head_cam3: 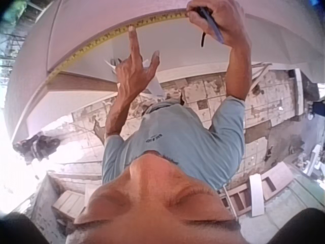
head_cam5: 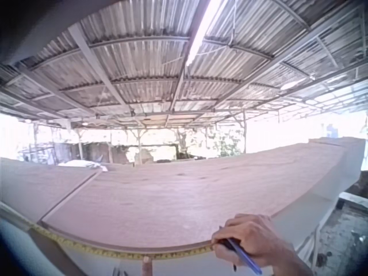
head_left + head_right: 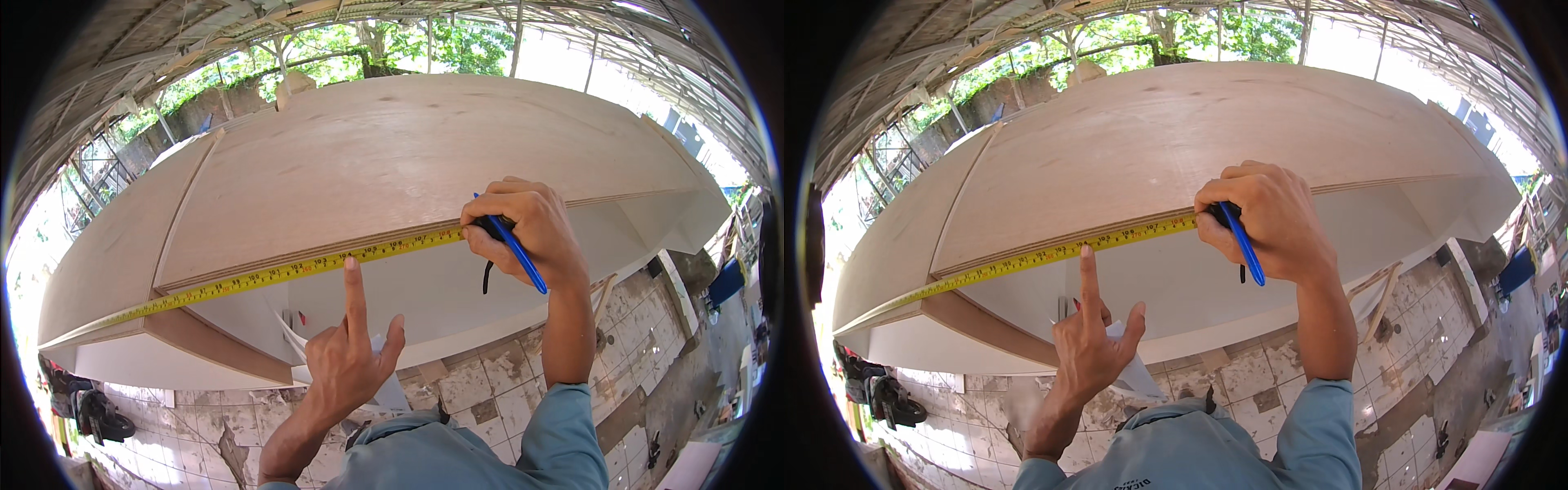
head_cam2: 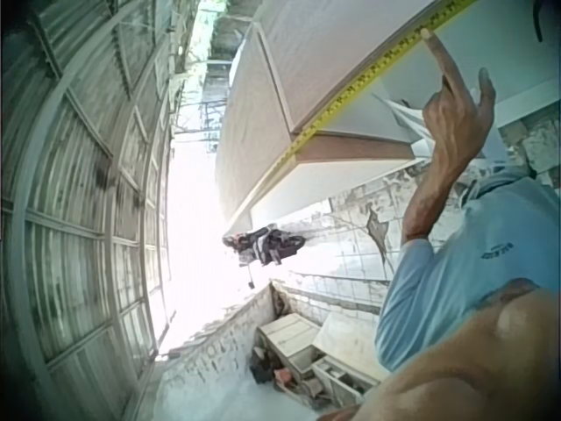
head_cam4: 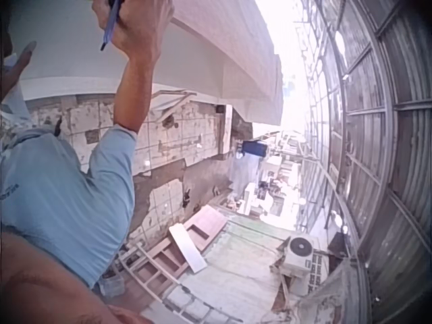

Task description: The person looks at a technical drawing, walks through a workshop, and uses a measuring tape to check the dimensions of a large wooden cabinet while marking it with a pen.

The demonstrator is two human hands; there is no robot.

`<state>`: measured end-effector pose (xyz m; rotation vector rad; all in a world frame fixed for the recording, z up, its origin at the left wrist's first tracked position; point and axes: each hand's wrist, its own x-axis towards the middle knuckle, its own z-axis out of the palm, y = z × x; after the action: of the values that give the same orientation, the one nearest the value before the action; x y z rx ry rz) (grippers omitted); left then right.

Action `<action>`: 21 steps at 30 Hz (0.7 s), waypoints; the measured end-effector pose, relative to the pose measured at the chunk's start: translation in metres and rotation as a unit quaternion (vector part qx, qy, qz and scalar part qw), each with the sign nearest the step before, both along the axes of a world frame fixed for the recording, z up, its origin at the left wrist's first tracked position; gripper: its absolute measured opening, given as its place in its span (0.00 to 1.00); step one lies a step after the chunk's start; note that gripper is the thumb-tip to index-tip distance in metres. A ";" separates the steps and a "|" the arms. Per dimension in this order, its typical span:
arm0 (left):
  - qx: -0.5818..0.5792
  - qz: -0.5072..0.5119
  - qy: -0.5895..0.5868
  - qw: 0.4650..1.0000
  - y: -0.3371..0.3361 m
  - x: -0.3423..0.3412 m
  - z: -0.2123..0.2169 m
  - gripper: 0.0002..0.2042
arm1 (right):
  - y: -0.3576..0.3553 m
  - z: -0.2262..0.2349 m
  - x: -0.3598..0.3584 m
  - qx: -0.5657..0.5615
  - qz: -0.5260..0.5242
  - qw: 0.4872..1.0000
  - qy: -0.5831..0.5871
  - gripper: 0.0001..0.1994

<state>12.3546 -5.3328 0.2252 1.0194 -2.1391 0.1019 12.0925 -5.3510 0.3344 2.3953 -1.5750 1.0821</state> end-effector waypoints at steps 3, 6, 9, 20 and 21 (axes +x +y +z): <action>0.003 0.001 -0.001 1.000 0.001 -0.001 0.001 0.40 | 0.001 0.001 -0.001 0.004 -0.002 1.000 -0.002 0.07; 0.000 0.002 -0.003 1.000 0.001 -0.002 0.002 0.41 | 0.002 0.002 -0.002 0.012 -0.004 1.000 0.000 0.07; 0.009 0.006 -0.006 1.000 0.002 -0.001 0.001 0.42 | 0.000 0.001 -0.001 0.006 -0.001 1.000 -0.001 0.07; 0.046 0.033 -0.034 0.998 0.004 -0.002 -0.001 0.50 | 0.001 0.001 -0.001 0.013 -0.007 1.000 -0.003 0.07; 0.046 0.033 -0.035 0.998 0.004 -0.002 0.000 0.50 | 0.001 0.001 -0.001 0.011 -0.006 1.000 -0.004 0.07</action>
<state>12.3528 -5.3287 0.2255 1.1553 -2.1909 0.0727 12.0914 -5.3498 0.3356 2.3956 -1.6094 1.0782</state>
